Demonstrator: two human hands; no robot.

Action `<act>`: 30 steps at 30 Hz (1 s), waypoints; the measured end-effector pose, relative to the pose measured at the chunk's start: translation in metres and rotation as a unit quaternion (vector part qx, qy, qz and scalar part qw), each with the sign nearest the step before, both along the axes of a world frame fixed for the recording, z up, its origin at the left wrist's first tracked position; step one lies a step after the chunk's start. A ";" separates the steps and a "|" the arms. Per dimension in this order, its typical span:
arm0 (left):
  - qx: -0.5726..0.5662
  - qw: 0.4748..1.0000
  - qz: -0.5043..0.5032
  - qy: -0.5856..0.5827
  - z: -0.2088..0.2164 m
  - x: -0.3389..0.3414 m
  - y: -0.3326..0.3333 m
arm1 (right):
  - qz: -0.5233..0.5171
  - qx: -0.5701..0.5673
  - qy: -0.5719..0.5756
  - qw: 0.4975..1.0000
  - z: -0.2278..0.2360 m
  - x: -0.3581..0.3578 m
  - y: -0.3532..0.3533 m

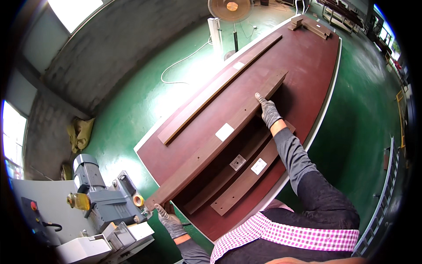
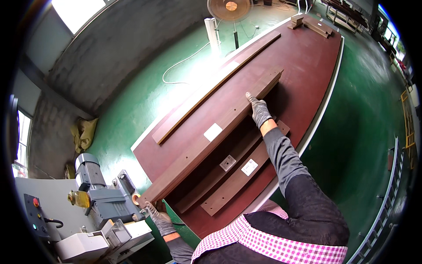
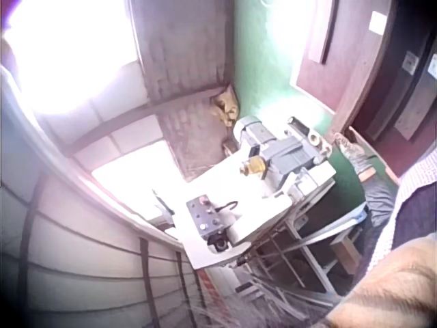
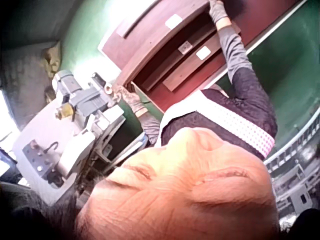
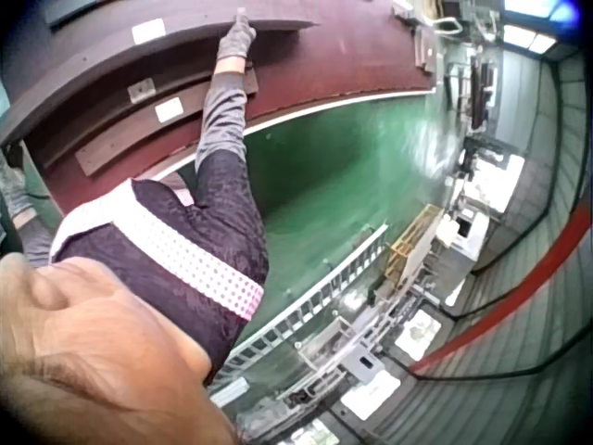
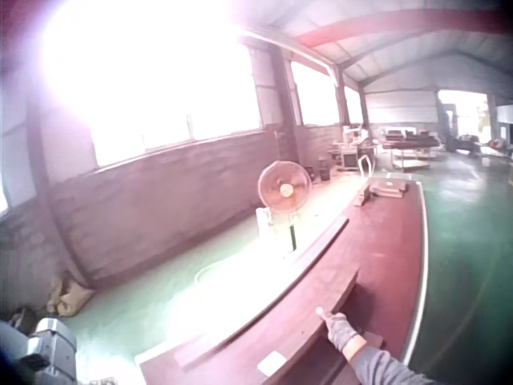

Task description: The person takes wood boards from a stack on a table and feeds them one at a time into an edge-banding machine, placing each board back on a stack after it passes through.

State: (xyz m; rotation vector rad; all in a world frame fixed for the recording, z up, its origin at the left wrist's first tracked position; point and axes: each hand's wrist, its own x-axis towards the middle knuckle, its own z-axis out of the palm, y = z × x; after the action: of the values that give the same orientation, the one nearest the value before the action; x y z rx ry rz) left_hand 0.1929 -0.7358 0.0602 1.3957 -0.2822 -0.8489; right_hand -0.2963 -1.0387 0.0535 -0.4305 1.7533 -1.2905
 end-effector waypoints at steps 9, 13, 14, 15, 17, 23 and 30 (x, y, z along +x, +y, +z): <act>-0.056 0.987 -0.146 -0.033 0.002 -0.045 -0.127 | 0.264 -0.150 0.602 0.738 -0.025 -0.084 -0.138; -0.044 0.983 -0.167 -0.056 -0.007 -0.065 -0.179 | 0.267 -0.152 0.622 0.720 -0.044 -0.120 -0.199; -0.043 0.986 -0.145 -0.075 -0.005 -0.070 -0.183 | 0.283 -0.139 0.614 0.723 -0.047 -0.114 -0.211; -0.041 0.985 -0.135 -0.097 -0.008 -0.068 -0.183 | 0.304 -0.131 0.602 0.726 -0.052 -0.105 -0.224; -0.023 0.982 -0.119 -0.142 -0.004 -0.065 -0.174 | 0.355 -0.170 0.554 0.733 -0.071 -0.093 -0.251; -0.030 0.966 -0.214 -0.144 -0.003 -0.086 -0.205 | 0.303 -0.291 0.224 0.879 -0.166 -0.249 -0.321; -0.074 0.983 -0.168 -0.023 0.042 -0.011 -0.016 | 0.143 -0.224 -0.159 0.951 -0.083 -0.076 -0.160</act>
State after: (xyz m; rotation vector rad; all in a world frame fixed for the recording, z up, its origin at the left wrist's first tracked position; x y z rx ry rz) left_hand 0.1814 -0.7520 0.1018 1.2463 -0.6172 -1.0503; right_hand -0.3718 -1.1983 -0.0295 -0.6637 1.0795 -1.4489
